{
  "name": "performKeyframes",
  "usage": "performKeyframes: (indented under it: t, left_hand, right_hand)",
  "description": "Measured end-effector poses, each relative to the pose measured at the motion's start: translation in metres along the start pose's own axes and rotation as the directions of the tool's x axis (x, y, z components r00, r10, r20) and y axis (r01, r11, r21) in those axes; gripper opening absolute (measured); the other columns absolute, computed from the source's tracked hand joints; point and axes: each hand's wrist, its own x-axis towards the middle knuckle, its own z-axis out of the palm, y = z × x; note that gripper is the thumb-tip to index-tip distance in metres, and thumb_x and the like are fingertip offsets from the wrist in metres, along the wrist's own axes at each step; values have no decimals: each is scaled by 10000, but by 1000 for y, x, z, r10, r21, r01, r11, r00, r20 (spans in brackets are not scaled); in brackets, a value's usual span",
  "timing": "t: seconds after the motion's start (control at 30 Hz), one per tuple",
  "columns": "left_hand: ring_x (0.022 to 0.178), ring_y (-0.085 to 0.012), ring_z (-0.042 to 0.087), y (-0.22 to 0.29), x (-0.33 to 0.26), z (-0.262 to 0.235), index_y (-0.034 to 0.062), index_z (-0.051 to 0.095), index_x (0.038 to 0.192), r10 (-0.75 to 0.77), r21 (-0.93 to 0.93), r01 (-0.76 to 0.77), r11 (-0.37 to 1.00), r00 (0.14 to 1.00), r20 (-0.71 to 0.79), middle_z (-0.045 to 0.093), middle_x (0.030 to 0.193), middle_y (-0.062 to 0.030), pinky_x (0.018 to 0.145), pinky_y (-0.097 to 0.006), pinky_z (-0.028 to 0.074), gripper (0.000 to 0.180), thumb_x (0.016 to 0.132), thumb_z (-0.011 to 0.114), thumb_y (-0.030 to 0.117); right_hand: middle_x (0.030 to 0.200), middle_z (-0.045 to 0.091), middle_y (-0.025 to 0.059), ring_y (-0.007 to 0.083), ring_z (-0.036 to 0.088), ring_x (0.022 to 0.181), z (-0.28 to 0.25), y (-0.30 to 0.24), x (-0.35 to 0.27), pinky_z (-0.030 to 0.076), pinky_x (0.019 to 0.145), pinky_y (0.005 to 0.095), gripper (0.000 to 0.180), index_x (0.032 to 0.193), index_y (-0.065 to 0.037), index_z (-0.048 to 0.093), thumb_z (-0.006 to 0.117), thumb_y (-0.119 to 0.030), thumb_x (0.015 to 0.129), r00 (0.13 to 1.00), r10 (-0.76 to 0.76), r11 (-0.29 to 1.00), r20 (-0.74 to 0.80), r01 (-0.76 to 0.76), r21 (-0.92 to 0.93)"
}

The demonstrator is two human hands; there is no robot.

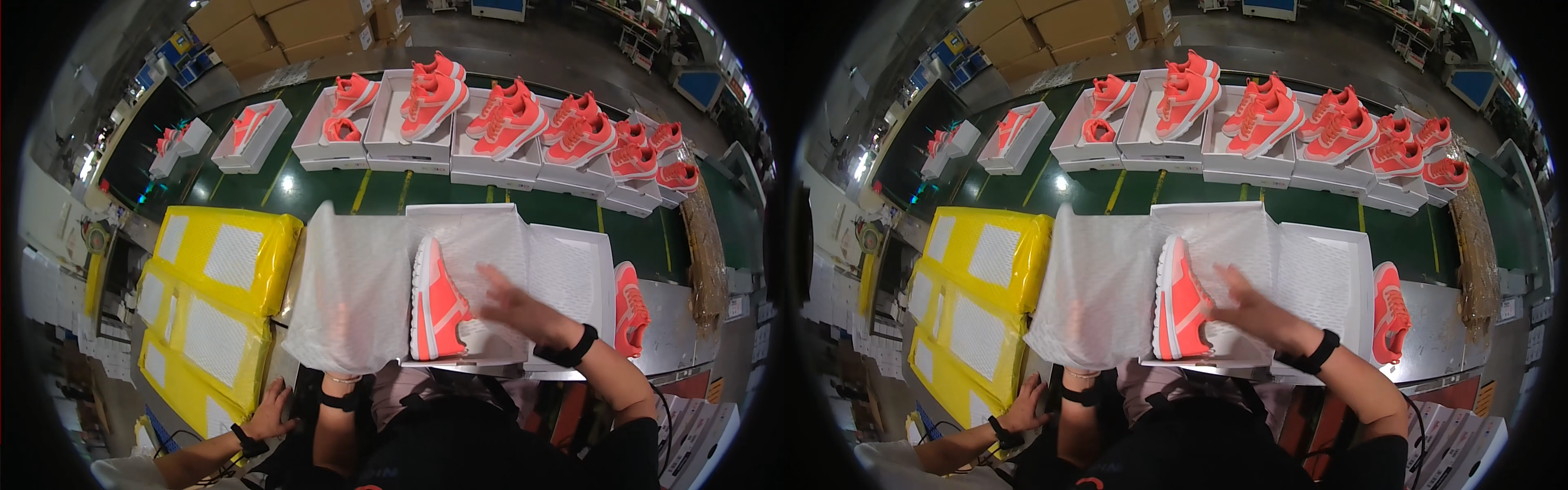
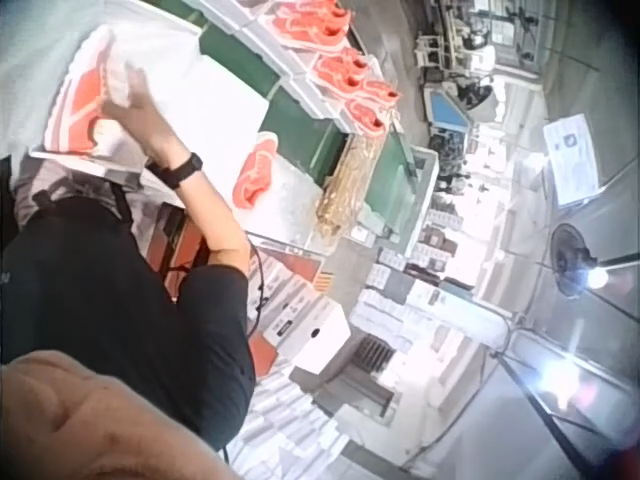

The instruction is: Packing pairs of pink shoes into branded boxes on a production line.

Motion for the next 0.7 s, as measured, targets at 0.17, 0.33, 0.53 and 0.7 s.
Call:
performKeyframes:
  t: [0.17,0.33,0.53,0.7]
  left_hand:
    - [1336,-369,411,54,42,130,-27,390,1444,-176,870,-388,305,874,452,435,1433,-251,1105,-467,343,647,895,594,249]
    - [1357,-433,366,-36,43,151,-5,417,1426,-294,708,-666,-237,743,601,424,1428,-264,1073,-561,337,635,887,592,280]
    - [1288,-381,477,-13,111,112,69,580,1306,-301,726,-657,205,663,685,555,1332,-221,1131,-477,325,522,869,655,346]
    - [1127,-342,587,-7,155,76,109,610,1288,-94,624,-773,-117,634,768,645,1177,-176,1064,-426,385,489,867,670,352]
  right_hand:
    - [1585,274,169,339,302,1427,-13,-23,-27,282,1148,426,674,1533,-45,261,580,-202,960,699,-332,861,-634,500,99]
    - [1489,383,207,436,376,1353,1,-25,-44,297,1141,482,461,1300,-75,565,641,-104,846,478,-806,547,-350,373,-750]
    - [1389,506,104,433,383,1350,6,19,-61,368,1089,561,358,1079,-152,709,799,-201,737,660,-749,344,57,462,-817]
    - [1416,493,111,450,379,1347,14,34,-32,298,1104,629,478,1200,-194,672,786,-304,749,833,-452,112,319,408,-906]
